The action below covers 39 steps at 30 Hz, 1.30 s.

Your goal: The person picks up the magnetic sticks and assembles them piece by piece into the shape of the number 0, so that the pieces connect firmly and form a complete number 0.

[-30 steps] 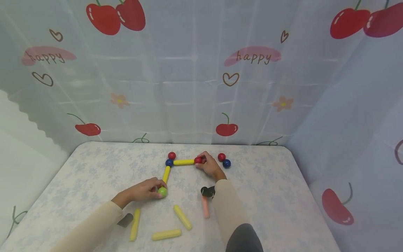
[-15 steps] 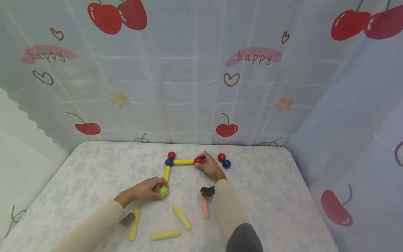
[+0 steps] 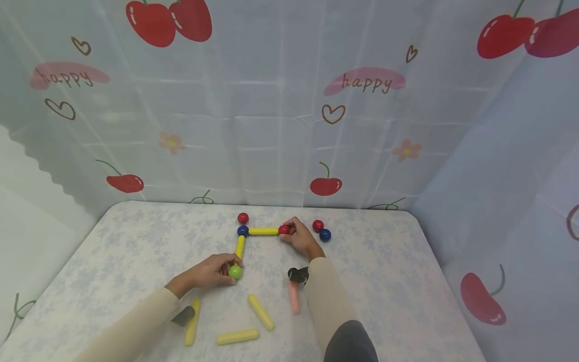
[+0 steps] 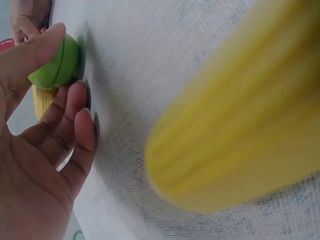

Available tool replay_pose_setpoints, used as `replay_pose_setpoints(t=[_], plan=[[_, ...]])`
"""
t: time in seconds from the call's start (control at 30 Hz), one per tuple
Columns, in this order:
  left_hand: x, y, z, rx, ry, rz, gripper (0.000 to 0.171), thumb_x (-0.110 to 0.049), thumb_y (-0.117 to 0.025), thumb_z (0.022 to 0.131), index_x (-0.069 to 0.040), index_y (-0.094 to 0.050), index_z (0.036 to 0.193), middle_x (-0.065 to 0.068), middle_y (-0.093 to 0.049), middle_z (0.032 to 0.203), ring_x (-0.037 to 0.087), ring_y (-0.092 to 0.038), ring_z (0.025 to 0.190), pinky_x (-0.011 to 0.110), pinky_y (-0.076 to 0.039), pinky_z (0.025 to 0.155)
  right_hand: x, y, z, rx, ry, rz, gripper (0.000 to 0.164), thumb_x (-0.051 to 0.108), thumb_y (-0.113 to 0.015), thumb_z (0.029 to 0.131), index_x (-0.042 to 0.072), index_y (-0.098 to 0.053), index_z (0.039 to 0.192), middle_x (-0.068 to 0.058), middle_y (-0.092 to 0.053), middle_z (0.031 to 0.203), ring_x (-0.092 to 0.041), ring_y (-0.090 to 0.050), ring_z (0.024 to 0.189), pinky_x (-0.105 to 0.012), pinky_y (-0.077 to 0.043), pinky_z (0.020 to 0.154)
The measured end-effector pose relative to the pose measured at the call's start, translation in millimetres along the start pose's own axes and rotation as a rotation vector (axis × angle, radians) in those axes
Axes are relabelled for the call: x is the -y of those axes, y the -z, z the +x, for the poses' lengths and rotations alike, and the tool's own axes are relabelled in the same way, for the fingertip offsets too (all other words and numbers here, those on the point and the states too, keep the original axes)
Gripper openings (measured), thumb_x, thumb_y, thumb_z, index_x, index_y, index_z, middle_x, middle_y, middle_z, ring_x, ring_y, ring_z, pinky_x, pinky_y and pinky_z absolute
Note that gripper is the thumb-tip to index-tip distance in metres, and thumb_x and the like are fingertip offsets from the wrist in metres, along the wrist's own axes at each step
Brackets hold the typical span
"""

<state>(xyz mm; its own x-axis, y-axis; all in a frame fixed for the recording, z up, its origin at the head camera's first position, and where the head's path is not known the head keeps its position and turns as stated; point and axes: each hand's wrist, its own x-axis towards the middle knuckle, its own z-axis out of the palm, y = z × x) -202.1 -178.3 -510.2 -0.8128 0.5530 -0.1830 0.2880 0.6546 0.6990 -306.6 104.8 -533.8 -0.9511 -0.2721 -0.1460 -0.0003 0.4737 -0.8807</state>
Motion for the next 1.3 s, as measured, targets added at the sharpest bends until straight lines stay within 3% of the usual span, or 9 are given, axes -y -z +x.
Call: replay_pose_setpoints(t=[0.23, 0.4, 0.6, 0.77, 0.93, 1.13, 1.3], plan=[[-10.9, 8.1, -12.3, 0.0, 0.04, 0.035, 0.043, -0.018, -0.074, 0.086, -0.015, -0.056, 0.125, 0.001, -0.055, 0.103, 0.013, -0.05, 0.078, 0.029, -0.043, 0.071, 0, 0, 2, 0.014, 0.0, -0.017, 0.033, 0.016, -0.071, 0.088, 0.012, -0.054, 0.116, -0.008, -0.057, 0.098, -0.022, -0.05, 0.09, -0.035, -0.039, 0.08], [-20.9, 17.6, -23.6, -0.021, 0.063, 0.049, 0.049, -0.015, -0.074, 0.086, -0.015, -0.053, 0.13, 0.008, -0.057, 0.11, 0.017, -0.053, 0.085, 0.036, -0.046, 0.076, -3, 10, 1, -0.034, -0.026, -0.027, 0.033, 0.013, -0.071, 0.088, 0.012, -0.054, 0.116, -0.008, -0.056, 0.097, -0.023, -0.049, 0.089, -0.035, -0.038, 0.079], [-25.3, 23.8, -50.4, -0.039, 0.154, 0.034, 0.044, -0.015, -0.074, 0.084, -0.013, -0.057, 0.125, 0.009, -0.059, 0.105, 0.018, -0.053, 0.082, 0.037, -0.046, 0.073, -2, 17, 0, -0.035, -0.036, -0.023, 0.033, 0.014, -0.07, 0.089, 0.011, -0.053, 0.117, -0.01, -0.055, 0.099, -0.024, -0.048, 0.09, -0.035, -0.038, 0.079], [-21.1, 14.9, -76.9, -0.026, 0.26, -0.019, 0.04, -0.017, -0.076, 0.083, -0.011, -0.059, 0.119, 0.007, -0.058, 0.091, 0.018, -0.052, 0.071, 0.034, -0.044, 0.064, -2, 16, 1, -0.027, -0.03, -0.029, 0.032, 0.014, -0.07, 0.089, 0.011, -0.053, 0.117, -0.009, -0.056, 0.098, -0.023, -0.048, 0.089, -0.035, -0.038, 0.079], [-14.9, -2.5, -94.2, -0.066, 0.381, -0.041, 0.039, -0.022, -0.078, 0.081, -0.014, -0.06, 0.114, 0.002, -0.056, 0.081, 0.017, -0.051, 0.067, 0.032, -0.041, 0.059, -1, 11, 1, -0.022, -0.007, -0.021, 0.033, 0.012, -0.069, 0.09, 0.009, -0.053, 0.118, -0.01, -0.055, 0.097, -0.023, -0.048, 0.088, -0.035, -0.038, 0.079], [-13.5, -22.8, -102.2, -0.174, 0.44, -0.003, 0.038, -0.025, -0.081, 0.077, -0.014, -0.06, 0.107, 0.0, -0.051, 0.068, 0.015, -0.046, 0.055, 0.028, -0.037, 0.051, 0, 3, 1, -0.018, -0.022, -0.025, 0.033, 0.012, -0.069, 0.089, 0.01, -0.054, 0.118, -0.01, -0.055, 0.097, -0.023, -0.048, 0.088, -0.035, -0.038, 0.079], [-14.3, -28.1, -104.8, -0.236, 0.483, -0.006, 0.034, -0.018, -0.081, 0.077, -0.013, -0.06, 0.104, 0.001, -0.051, 0.065, 0.015, -0.048, 0.052, 0.028, -0.038, 0.049, 0, -3, 2, -0.012, -0.011, -0.027, 0.032, 0.012, -0.07, 0.089, 0.01, -0.054, 0.117, -0.009, -0.055, 0.096, -0.023, -0.048, 0.088, -0.035, -0.038, 0.079]])
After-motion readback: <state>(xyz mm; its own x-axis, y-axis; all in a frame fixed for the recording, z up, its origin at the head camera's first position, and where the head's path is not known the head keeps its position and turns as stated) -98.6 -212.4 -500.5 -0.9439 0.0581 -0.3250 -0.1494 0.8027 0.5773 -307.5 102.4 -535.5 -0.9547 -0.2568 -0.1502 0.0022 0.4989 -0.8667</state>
